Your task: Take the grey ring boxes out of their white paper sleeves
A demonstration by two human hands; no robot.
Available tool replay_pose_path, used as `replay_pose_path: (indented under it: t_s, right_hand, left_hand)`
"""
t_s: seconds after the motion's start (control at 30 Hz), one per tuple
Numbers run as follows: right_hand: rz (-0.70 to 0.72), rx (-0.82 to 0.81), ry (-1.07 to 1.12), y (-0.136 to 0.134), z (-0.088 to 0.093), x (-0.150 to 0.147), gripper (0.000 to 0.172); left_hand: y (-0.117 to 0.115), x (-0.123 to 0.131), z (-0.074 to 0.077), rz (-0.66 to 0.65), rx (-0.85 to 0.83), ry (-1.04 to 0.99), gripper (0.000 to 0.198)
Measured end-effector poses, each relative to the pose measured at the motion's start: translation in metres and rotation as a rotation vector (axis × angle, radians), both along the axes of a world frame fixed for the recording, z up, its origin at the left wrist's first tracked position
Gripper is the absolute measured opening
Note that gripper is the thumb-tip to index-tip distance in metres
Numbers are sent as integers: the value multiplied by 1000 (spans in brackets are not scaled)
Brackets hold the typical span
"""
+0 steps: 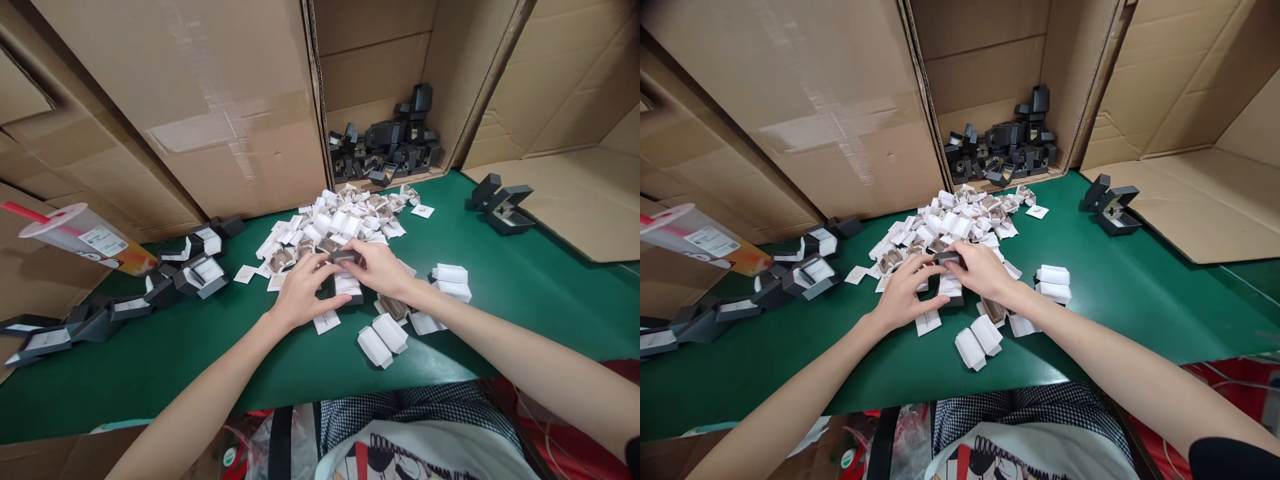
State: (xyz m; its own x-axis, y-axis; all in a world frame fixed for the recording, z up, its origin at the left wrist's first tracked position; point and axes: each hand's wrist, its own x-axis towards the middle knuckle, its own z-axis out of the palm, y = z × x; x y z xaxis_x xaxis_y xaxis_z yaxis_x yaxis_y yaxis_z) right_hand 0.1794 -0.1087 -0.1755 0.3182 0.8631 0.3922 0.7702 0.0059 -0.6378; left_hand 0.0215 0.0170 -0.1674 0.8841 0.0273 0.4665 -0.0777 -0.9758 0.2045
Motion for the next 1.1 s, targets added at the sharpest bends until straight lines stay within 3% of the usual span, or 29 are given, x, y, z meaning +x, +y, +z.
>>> replay_pose_path:
  t_s: [0.13, 0.53, 0.7, 1.0, 1.1]
  right_hand:
    - [30, -36, -7, -1, 1, 1, 27]
    - [27, -80, 9, -1, 3, -1, 28]
    - [93, -34, -23, -8, 9, 3, 44]
    - [26, 46, -126, -25, 22, 17, 14]
    - [16, 38, -113, -23, 21, 18, 14]
  left_hand:
    - [2, -1, 4, 30, 75, 65, 39]
    - [4, -2, 3, 13, 75, 101, 37]
    - [11, -5, 4, 2, 58, 28, 37]
    - [8, -7, 12, -6, -219, -56, 26]
    - [6, -6, 10, -24, -250, -115, 28]
